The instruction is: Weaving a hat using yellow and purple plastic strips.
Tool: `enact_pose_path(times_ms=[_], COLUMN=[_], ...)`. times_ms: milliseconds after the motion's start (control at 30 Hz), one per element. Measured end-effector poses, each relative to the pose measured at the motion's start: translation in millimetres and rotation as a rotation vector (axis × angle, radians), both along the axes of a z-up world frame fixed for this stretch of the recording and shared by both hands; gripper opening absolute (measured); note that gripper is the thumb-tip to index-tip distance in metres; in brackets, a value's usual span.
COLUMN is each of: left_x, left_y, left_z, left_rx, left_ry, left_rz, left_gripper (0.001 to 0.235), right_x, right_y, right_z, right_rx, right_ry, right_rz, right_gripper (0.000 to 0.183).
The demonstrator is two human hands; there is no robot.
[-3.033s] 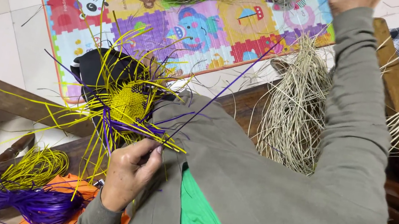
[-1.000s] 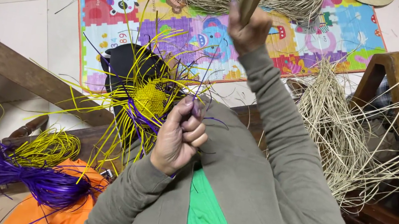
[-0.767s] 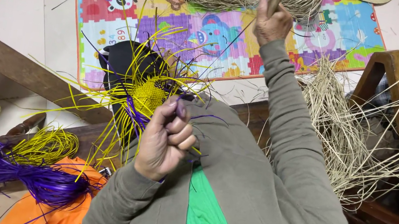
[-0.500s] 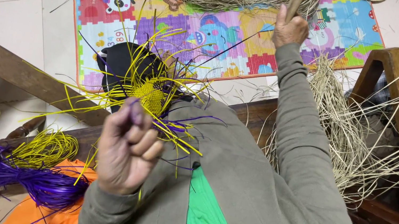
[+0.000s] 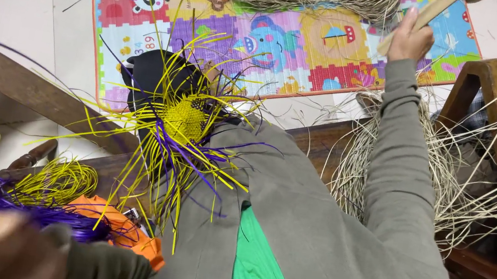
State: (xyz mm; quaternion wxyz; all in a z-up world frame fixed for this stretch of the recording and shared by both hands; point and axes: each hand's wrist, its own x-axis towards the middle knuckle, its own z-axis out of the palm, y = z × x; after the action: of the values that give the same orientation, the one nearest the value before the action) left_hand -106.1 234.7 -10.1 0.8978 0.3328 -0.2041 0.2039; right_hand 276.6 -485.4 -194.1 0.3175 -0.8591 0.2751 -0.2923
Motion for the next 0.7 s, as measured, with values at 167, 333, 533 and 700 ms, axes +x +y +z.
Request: enact_pose_path(times_ms=[167, 333, 533, 700], left_x=[109.0, 130.8, 134.7, 141.0], left_y=[-169.8, -214.3, -218.9, -217.5], left_z=[111.6, 93.4, 69.0, 45.9], left_rx=[1.398, 1.739, 1.779, 1.696], left_ry=[0.096, -0.141, -0.182, -0.176], left_rz=[0.436, 0.514, 0.502, 0.501], left_gripper=[0.015, 0.021, 0.017, 0.018], right_x=[-72.5, -171.3, -191.4, -195.5], right_y=[115.9, 246.8, 298.9, 313.2], right_z=[159.7, 292.8, 282.1, 270.6], right_rx=[0.352, -0.011, -0.578, -0.577], right_ry=[-0.61, -0.534, -0.496, -0.46], right_rz=[0.873, 1.378, 1.39, 1.298], right_gripper=[0.039, 0.038, 0.019, 0.03])
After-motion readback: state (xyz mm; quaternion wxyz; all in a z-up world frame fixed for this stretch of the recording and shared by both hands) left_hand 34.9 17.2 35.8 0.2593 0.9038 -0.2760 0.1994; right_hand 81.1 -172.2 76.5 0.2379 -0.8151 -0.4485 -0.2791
